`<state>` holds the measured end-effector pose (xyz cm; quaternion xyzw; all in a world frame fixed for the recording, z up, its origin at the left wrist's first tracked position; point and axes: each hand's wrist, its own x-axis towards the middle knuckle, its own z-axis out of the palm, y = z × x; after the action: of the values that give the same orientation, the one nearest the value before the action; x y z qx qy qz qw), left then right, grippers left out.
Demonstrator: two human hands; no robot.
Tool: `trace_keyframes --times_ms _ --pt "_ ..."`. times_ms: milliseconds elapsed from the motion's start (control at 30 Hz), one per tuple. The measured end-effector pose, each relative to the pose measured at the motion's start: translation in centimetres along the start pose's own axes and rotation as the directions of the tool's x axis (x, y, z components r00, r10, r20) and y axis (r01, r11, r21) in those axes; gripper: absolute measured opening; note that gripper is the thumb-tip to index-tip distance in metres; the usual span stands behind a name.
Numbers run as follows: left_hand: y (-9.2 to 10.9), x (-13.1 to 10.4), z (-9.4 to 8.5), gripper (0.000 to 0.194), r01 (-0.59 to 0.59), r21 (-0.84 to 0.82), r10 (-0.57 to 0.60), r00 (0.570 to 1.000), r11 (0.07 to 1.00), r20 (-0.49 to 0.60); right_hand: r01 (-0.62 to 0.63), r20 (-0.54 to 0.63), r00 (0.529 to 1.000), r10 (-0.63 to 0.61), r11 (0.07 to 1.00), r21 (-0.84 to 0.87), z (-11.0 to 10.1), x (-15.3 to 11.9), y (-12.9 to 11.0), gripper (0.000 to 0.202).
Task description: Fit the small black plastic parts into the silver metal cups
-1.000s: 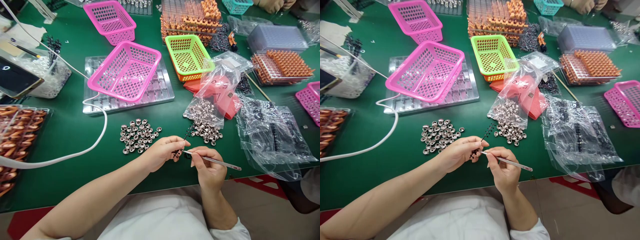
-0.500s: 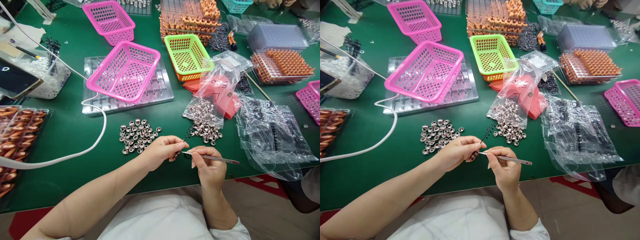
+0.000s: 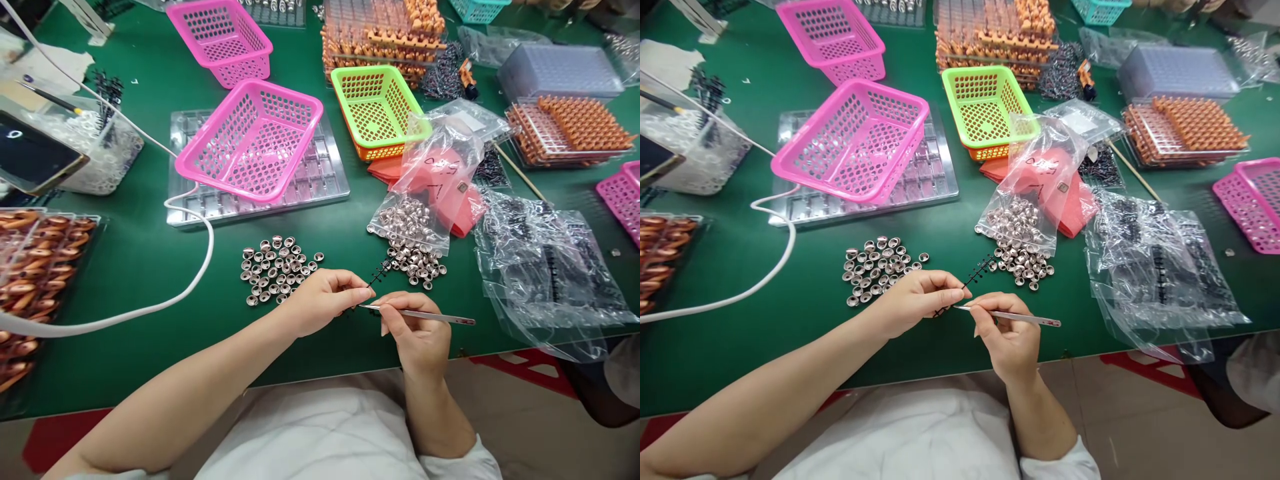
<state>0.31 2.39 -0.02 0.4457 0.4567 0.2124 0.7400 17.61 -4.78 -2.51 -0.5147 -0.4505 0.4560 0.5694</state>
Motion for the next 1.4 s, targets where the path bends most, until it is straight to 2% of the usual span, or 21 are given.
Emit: trace_keyframes --times_ms 133,367,667,933,1067,1233,1400 --pt "-0.1 0.1 0.0 0.032 0.039 -0.039 -0.038 0.999 0.998 0.020 0.002 0.031 1.000 -0.003 0.999 0.039 -0.1 0.1 0.0 0.007" --pt "-0.6 0.3 0.0 0.039 0.183 -0.318 -0.131 0.975 0.930 0.179 -0.034 0.077 0.997 0.021 0.983 0.179 -0.4 0.2 0.0 0.007" --pt "-0.6 0.3 0.5 0.041 0.222 -0.422 -0.151 0.969 0.879 0.194 -0.036 0.067 0.998 0.022 0.977 0.212 -0.6 0.2 0.3 0.007" --pt "-0.4 0.0 0.6 0.035 0.130 -0.284 -0.112 0.991 0.950 0.078 -0.001 0.013 1.000 -0.001 0.990 0.140 -0.2 0.3 0.2 0.008" --pt "-0.6 0.0 0.5 0.032 0.077 -0.211 -0.074 0.997 0.974 0.022 0.113 -0.027 0.993 -0.111 0.992 0.057 0.1 -0.1 0.2 0.014" --pt "-1.0 0.2 0.4 0.033 0.047 -0.164 -0.052 0.998 0.985 -0.025 0.284 0.000 0.959 -0.284 0.957 -0.063 0.2 -0.6 0.7 0.027" --pt "-1.1 0.3 0.3 0.034 0.032 -0.129 -0.038 0.998 0.991 -0.045 0.331 0.038 0.944 -0.328 0.935 -0.129 0.0 -0.8 0.9 0.032"
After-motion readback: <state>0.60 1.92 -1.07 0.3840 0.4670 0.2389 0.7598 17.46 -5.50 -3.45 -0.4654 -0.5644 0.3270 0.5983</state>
